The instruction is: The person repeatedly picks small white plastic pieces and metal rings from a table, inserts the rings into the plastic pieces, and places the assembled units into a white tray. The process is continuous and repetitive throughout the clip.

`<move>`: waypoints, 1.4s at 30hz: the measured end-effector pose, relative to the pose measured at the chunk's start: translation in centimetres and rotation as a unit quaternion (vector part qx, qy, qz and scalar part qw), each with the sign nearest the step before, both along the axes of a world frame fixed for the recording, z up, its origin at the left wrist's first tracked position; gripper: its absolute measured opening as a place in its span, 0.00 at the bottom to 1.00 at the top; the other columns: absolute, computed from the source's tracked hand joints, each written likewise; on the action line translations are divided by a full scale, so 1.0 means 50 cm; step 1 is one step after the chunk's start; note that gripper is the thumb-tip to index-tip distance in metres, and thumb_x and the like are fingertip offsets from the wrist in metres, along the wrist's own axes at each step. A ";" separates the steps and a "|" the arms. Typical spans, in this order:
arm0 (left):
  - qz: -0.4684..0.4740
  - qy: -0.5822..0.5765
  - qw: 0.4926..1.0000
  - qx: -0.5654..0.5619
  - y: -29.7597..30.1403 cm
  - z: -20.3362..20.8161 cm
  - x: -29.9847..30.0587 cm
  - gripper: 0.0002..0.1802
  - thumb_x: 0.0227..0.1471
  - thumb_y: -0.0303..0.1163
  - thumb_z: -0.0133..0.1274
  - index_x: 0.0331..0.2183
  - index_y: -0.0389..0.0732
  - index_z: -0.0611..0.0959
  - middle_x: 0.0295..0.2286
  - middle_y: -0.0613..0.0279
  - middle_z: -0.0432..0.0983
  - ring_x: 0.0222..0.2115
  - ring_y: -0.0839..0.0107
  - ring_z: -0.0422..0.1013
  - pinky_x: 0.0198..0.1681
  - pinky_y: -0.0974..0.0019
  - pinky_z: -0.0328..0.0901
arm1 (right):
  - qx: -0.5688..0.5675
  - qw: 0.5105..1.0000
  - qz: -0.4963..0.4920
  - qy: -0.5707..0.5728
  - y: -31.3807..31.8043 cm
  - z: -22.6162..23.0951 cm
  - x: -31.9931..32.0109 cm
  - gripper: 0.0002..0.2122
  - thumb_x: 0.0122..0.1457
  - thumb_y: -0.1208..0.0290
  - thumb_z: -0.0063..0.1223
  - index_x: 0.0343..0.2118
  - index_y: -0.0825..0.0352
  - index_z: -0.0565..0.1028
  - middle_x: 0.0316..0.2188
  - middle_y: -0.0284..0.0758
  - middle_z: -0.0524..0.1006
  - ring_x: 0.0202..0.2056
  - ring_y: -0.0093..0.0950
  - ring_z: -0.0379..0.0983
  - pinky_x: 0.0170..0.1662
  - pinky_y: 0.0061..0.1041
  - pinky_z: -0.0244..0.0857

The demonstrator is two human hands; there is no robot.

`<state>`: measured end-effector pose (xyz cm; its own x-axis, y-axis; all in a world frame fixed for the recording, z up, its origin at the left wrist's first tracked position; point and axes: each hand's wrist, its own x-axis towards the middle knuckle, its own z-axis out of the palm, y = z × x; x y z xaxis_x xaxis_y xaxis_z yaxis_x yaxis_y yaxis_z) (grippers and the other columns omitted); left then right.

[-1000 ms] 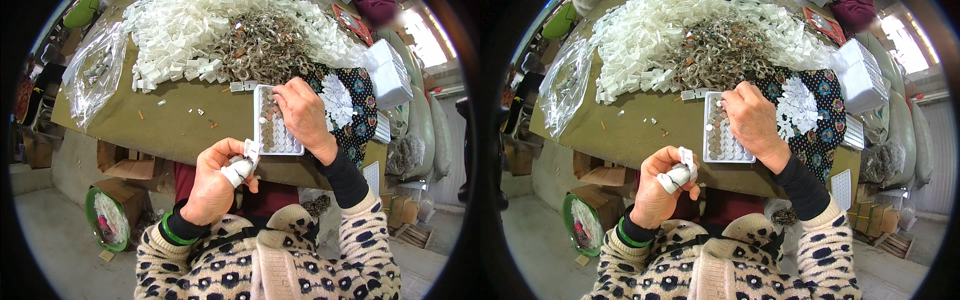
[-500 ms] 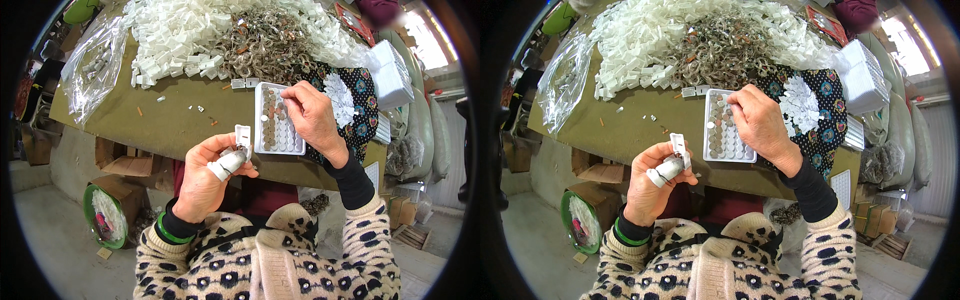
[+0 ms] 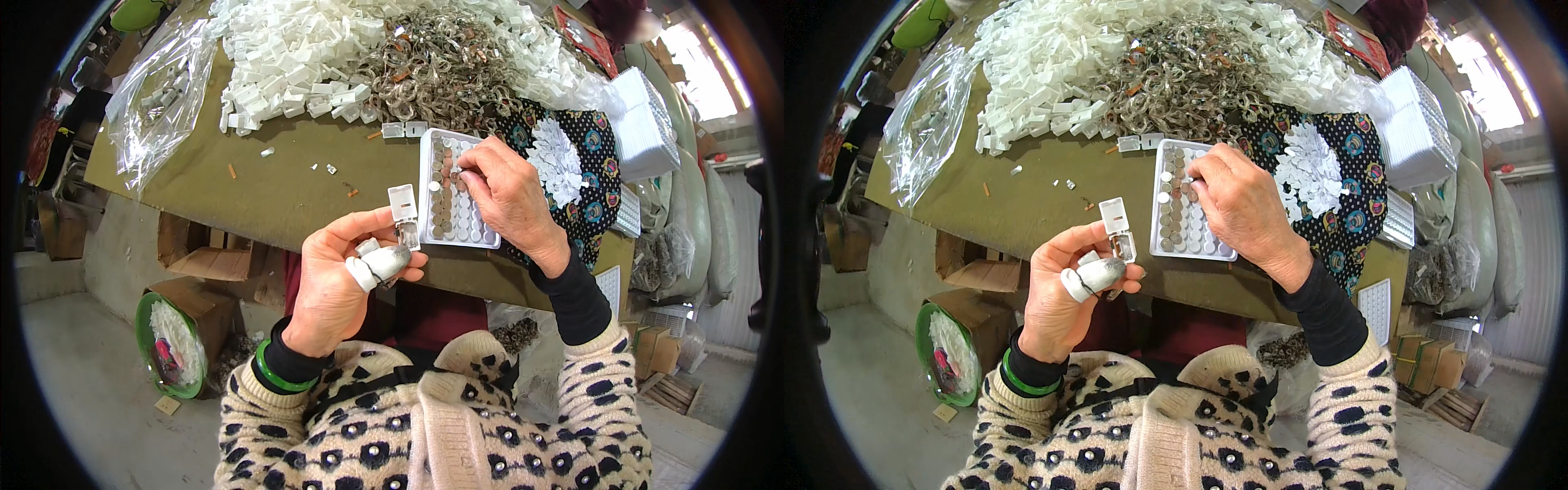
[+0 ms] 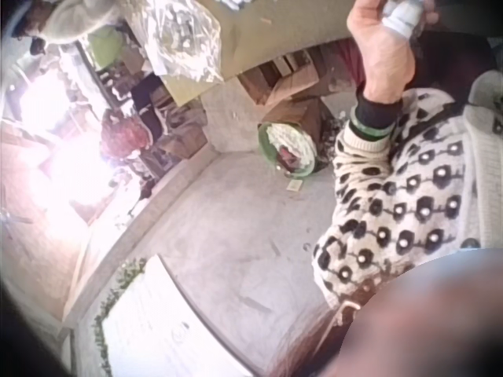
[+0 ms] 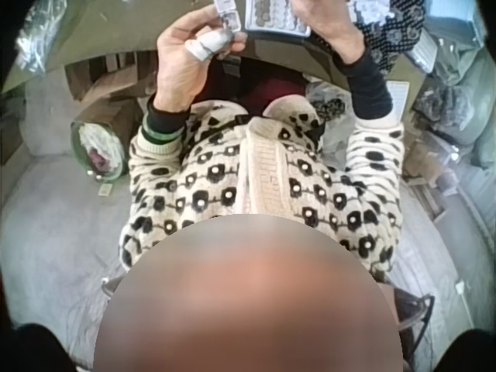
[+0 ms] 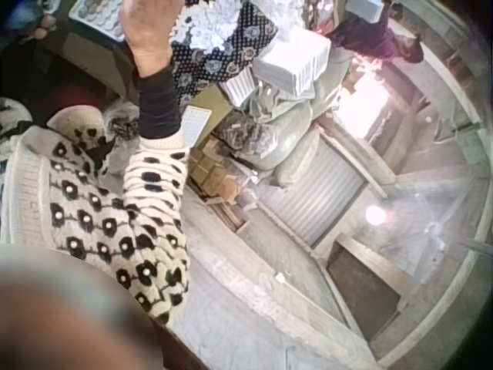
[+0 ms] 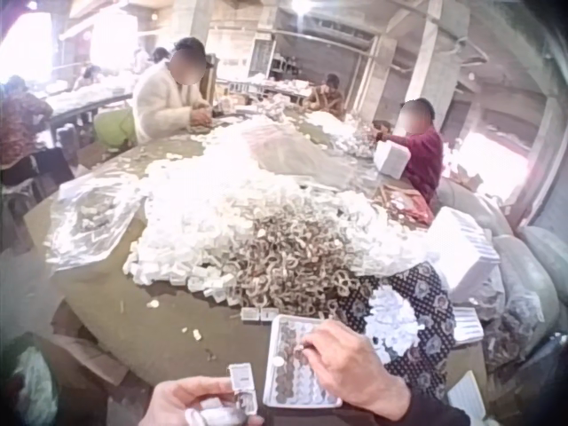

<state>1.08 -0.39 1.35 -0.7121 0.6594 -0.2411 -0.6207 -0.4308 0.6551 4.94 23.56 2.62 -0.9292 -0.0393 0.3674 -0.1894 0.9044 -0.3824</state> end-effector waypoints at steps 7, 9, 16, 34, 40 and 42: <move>0.000 0.025 1.000 -0.009 0.003 0.000 0.009 0.17 0.52 0.20 0.56 0.46 0.34 0.79 0.32 0.55 0.76 0.31 0.57 0.80 0.33 0.60 0.78 | -0.096 0.992 -0.007 0.087 -0.023 -0.001 0.028 0.08 0.48 0.85 0.57 0.31 0.70 0.73 0.28 0.37 0.73 0.27 0.35 0.71 0.30 0.30 0.67; -0.001 0.024 1.000 -0.014 0.004 0.000 0.010 0.17 0.52 0.20 0.56 0.45 0.33 0.79 0.32 0.54 0.76 0.31 0.57 0.80 0.33 0.60 0.78 | -0.073 0.986 0.008 0.147 -0.030 0.003 0.040 0.12 0.45 0.89 0.58 0.33 0.70 0.73 0.30 0.39 0.74 0.27 0.34 0.72 0.28 0.28 0.66; -0.010 0.016 1.000 -0.018 0.008 0.002 0.012 0.17 0.51 0.19 0.56 0.45 0.33 0.78 0.31 0.54 0.76 0.31 0.57 0.80 0.33 0.60 0.78 | -0.003 0.971 0.059 0.232 -0.060 0.012 0.073 0.17 0.43 0.87 0.62 0.38 0.69 0.74 0.31 0.39 0.74 0.27 0.34 0.71 0.26 0.27 0.65; -0.022 -0.005 0.999 -0.026 0.009 0.002 0.009 0.15 0.51 0.18 0.56 0.43 0.34 0.78 0.32 0.56 0.75 0.31 0.60 0.79 0.34 0.61 0.78 | -0.567 0.824 -0.019 -0.012 -0.127 0.007 0.108 0.05 0.59 0.85 0.52 0.38 0.73 0.72 0.37 0.33 0.73 0.35 0.17 0.70 0.41 0.16 0.66; -0.021 -0.008 1.000 -0.022 0.009 0.003 0.010 0.15 0.51 0.18 0.55 0.44 0.33 0.78 0.32 0.55 0.75 0.31 0.59 0.79 0.34 0.60 0.78 | -0.475 0.880 -0.021 0.026 -0.130 0.008 0.102 0.06 0.57 0.86 0.54 0.37 0.73 0.73 0.36 0.35 0.74 0.35 0.20 0.71 0.38 0.18 0.67; -0.022 0.007 1.000 -0.018 0.008 0.004 0.012 0.16 0.51 0.19 0.55 0.44 0.33 0.78 0.32 0.55 0.76 0.32 0.59 0.79 0.35 0.60 0.78 | -0.345 0.936 -0.012 0.065 -0.128 0.008 0.099 0.07 0.54 0.86 0.55 0.36 0.72 0.73 0.34 0.37 0.75 0.34 0.23 0.72 0.35 0.20 0.68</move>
